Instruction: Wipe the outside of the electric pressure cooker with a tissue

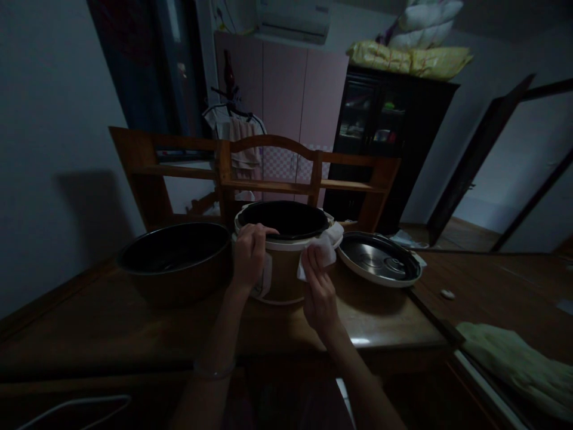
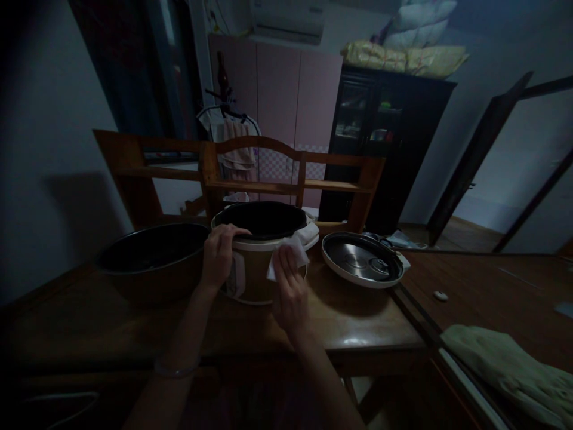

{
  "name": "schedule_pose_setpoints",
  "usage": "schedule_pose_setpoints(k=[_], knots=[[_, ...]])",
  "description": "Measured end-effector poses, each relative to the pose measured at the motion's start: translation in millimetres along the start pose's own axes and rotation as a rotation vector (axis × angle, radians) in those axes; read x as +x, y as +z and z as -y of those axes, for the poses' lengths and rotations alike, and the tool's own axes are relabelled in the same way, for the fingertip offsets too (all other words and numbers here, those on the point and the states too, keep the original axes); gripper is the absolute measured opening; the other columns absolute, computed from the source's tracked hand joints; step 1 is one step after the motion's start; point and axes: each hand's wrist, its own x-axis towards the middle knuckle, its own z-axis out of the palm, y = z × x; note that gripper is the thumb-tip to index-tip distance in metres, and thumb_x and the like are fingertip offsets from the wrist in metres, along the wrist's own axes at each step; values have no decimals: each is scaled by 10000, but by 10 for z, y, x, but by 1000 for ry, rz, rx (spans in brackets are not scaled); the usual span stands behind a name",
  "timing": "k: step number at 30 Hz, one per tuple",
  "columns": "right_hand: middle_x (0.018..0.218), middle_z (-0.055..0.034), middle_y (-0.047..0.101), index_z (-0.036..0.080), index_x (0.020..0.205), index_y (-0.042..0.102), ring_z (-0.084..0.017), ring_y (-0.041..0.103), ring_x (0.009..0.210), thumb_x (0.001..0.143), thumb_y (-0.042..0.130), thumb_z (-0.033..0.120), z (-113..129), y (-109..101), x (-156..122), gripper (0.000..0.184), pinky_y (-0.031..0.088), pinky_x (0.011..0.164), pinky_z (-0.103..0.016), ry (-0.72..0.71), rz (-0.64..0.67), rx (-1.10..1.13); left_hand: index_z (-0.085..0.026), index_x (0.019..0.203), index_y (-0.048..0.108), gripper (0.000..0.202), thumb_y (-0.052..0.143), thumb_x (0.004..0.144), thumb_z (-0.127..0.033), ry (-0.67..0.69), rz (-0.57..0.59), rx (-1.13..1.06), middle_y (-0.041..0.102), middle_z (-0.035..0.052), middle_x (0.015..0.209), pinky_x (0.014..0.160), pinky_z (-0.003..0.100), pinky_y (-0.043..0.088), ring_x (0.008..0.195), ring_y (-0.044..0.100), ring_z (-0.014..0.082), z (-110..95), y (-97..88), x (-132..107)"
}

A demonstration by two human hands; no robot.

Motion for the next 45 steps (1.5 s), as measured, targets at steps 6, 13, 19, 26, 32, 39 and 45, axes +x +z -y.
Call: schedule_pose_setpoints(k=[6,13,19,26,32,39,45], knots=[[1683,-6,112,270,1609,126,-274,86,1549,945,267,67,143,253,12,709,239,1238,-576,36,-51,89,-244,923,748,528,244,1044,-347,5,-8,-15,724,28,974,984,358,414,990,615,191,2,9,3],[1672,-55,175,195,1613,106,-266,123,1548,921,270,54,343,391,212,725,267,1242,-548,-85,18,65,-234,931,750,503,269,1037,-336,32,-3,-4,720,31,965,971,345,415,988,613,189,16,-16,11],[1653,-57,255,167,1608,148,-255,166,1546,887,309,61,305,409,105,747,297,1241,-527,-142,116,16,-232,915,756,498,280,1029,-323,22,7,-19,723,28,943,978,341,418,977,619,189,22,-22,18],[1647,-63,274,169,1608,153,-263,202,1538,837,349,53,207,270,-272,804,313,1230,-537,-112,252,22,-238,883,748,526,253,1031,-335,8,-25,19,728,32,965,987,333,420,1013,629,189,18,10,17],[1630,-44,314,226,1577,296,-256,272,1517,932,357,120,52,81,-749,656,308,1219,-513,221,167,221,-230,789,692,508,257,1030,-334,-32,-115,97,702,40,874,960,362,422,944,625,205,-72,112,16],[1190,-110,735,154,1105,757,-332,632,1189,829,602,405,-641,-244,-849,404,529,969,-440,991,-436,659,-226,759,654,487,261,1029,-324,-8,-150,113,688,43,844,935,365,419,918,619,208,-74,167,12],[1134,-102,752,177,1034,760,-305,706,1021,770,646,483,-864,-203,-871,420,584,808,-406,1062,-410,805,-235,764,661,488,267,1032,-339,-3,-147,98,687,35,847,953,368,416,918,621,205,-64,166,5]])
